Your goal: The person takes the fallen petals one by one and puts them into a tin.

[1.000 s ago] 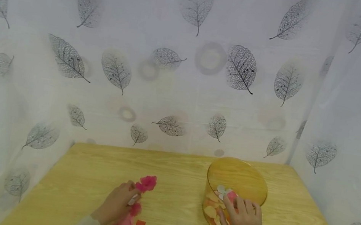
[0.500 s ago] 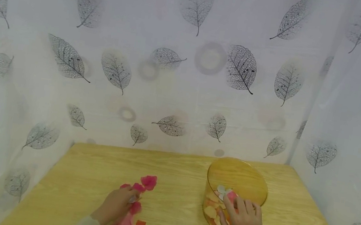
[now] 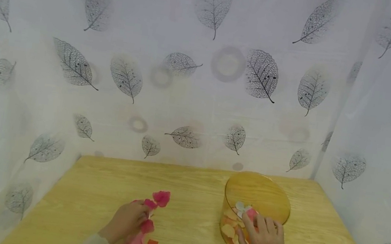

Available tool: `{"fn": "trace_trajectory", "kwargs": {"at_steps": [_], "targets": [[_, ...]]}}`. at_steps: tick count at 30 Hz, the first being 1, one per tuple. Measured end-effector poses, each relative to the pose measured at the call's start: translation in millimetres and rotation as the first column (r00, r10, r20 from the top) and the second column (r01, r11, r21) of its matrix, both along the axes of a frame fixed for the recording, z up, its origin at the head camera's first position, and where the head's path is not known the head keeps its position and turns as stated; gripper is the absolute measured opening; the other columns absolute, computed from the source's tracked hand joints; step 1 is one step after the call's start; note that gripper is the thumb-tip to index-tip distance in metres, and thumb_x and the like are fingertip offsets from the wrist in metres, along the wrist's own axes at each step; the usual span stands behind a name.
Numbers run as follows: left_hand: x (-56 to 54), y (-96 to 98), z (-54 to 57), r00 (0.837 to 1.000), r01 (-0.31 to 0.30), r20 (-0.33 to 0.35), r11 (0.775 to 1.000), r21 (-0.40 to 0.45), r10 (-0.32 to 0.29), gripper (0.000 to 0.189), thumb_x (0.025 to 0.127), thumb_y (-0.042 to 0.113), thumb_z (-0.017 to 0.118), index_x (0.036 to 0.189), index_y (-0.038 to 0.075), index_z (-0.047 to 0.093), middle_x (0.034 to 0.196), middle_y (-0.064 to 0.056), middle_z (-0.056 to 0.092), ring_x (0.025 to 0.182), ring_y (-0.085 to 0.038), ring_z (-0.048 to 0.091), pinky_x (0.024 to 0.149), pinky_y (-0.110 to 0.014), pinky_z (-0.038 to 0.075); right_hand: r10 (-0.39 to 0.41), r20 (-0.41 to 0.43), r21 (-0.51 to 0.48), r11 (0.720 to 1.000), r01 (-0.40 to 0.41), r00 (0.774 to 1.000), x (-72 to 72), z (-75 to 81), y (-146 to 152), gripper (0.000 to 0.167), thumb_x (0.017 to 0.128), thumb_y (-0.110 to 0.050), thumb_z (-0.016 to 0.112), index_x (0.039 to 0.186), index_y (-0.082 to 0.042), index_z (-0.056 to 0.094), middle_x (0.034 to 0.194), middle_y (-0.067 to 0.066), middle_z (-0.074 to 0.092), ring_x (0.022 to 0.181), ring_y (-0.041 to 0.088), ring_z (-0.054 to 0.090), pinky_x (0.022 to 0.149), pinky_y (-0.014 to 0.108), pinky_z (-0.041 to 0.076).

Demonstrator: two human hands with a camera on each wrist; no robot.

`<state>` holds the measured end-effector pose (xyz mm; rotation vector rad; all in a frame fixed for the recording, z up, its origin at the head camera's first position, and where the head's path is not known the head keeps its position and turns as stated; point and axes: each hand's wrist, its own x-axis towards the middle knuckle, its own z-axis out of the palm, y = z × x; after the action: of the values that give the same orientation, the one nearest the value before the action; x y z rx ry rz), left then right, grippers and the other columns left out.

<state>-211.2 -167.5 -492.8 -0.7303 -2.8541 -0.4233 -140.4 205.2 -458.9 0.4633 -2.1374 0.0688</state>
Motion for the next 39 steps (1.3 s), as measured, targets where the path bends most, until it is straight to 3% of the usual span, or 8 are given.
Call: {"fn": "trace_trajectory", "kwargs": {"at_steps": [10,17,24,31,39], "targets": [[-2.8,4.0,5.6,1.0,0.002,-0.011,1.0,-0.003,-0.002,0.003,0.08,0.016,0.071,0.078,0.016,0.069,0.068,0.012,0.063,0.061,0.001,0.052,0.06,-0.019,0.047,0.002,-0.005,0.0,1.0,-0.002,1.0,0.3,0.9,0,0.053,0.098,-0.046,0.027,0.096,-0.011,0.066,0.073,0.004,0.049,0.066,0.023,0.044,0.068,0.043,0.038],[-3.8,7.1,2.9,0.995,0.032,-0.097,0.999,-0.001,-0.032,0.002,0.077,0.018,0.074,0.078,0.016,0.072,0.07,0.01,0.068,0.063,0.0,0.058,0.062,-0.02,0.05,-0.005,-0.001,0.002,1.0,0.005,1.0,0.2,0.4,0,0.053,0.098,-0.046,0.026,0.097,-0.012,0.066,0.073,0.004,0.049,0.067,0.023,0.045,0.069,0.043,0.038],[-2.7,11.2,10.7,0.992,0.036,-0.122,0.999,0.021,-0.034,0.004,0.075,0.015,0.076,0.075,0.016,0.072,0.064,0.009,0.063,0.057,0.001,0.048,0.056,-0.017,0.044,-0.004,0.002,0.003,1.0,0.004,1.0,0.8,1.1,0,0.055,0.098,-0.047,0.025,0.097,-0.011,0.067,0.074,0.004,0.049,0.067,0.023,0.044,0.068,0.043,0.038],[-1.9,14.0,23.6,0.979,0.049,-0.199,0.998,0.027,-0.043,0.006,0.072,0.018,0.078,0.076,0.014,0.075,0.068,0.005,0.069,0.061,-0.006,0.06,0.061,-0.02,0.051,-0.009,0.009,0.007,1.0,0.009,1.0,0.8,0.3,0,0.056,0.098,-0.047,0.024,0.098,-0.011,0.067,0.074,0.004,0.049,0.068,0.023,0.045,0.069,0.043,0.038],[-2.3,12.3,32.7,0.955,0.073,-0.291,0.995,0.064,-0.051,0.009,0.07,0.016,0.079,0.073,0.015,0.071,0.064,0.007,0.064,0.058,-0.003,0.054,0.058,-0.018,0.048,-0.005,0.01,0.008,1.0,0.005,1.0,0.4,-0.1,1,0.055,0.098,-0.046,0.025,0.097,-0.012,0.068,0.074,0.004,0.048,0.068,0.022,0.044,0.069,0.043,0.037]]}}
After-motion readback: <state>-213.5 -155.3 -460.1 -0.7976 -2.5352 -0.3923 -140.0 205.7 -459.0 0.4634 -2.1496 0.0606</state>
